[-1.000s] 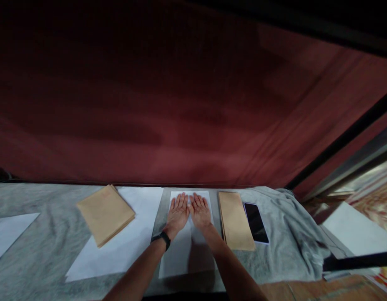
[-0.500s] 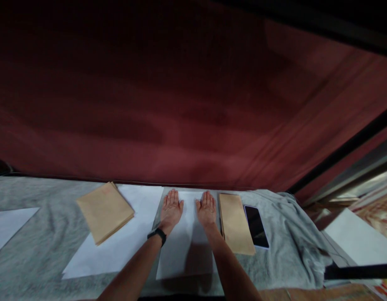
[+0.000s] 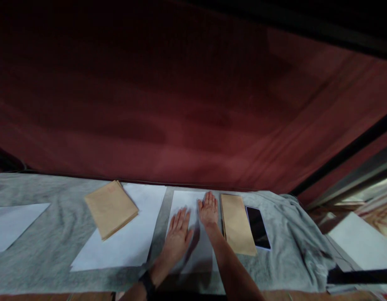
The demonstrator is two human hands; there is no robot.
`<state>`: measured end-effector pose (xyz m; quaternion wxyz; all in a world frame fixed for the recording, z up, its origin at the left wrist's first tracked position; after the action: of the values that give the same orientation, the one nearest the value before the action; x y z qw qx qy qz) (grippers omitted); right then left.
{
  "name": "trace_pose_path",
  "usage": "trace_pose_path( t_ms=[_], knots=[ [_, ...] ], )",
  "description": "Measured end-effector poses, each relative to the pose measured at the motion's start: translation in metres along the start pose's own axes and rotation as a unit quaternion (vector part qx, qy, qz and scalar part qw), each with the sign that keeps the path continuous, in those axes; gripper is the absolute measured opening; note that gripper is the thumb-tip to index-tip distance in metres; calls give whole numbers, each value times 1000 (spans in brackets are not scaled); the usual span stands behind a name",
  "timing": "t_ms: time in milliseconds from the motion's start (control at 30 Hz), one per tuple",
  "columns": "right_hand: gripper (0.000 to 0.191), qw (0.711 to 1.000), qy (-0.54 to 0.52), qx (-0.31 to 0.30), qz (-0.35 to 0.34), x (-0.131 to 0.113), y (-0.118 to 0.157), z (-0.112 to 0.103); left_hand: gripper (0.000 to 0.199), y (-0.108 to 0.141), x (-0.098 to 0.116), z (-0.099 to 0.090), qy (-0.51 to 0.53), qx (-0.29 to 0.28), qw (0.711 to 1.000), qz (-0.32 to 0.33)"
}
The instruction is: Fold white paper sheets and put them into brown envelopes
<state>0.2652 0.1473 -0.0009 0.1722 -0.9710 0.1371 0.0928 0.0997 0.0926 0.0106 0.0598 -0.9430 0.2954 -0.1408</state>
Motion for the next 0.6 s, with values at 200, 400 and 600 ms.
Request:
trace_pose_path(
  t_ms=[200,400,600],
  knots=[
    [64,1000,5,-14,9,4,-5,3,64,85,46,6,-7,-79,981,176],
    [57,1000,1,-18,-1,7,2,-2,50,83,39,23,-50,-164,967,188],
    [54,995,-20,9,-97,-7,69,-15,60,92,42,26,-111,-153,966,175]
  ],
)
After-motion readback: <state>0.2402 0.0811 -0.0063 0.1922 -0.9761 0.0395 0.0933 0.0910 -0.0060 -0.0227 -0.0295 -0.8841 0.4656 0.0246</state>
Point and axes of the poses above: each hand's wrist, its own y-axis away from the middle knuckle, its own z-axis out of the palm, x = y × z, the point moved 9 cm from there along -y, towards the middle knuckle, and after that the axes turned 7 degrees about -x, right-handed, at the moved point
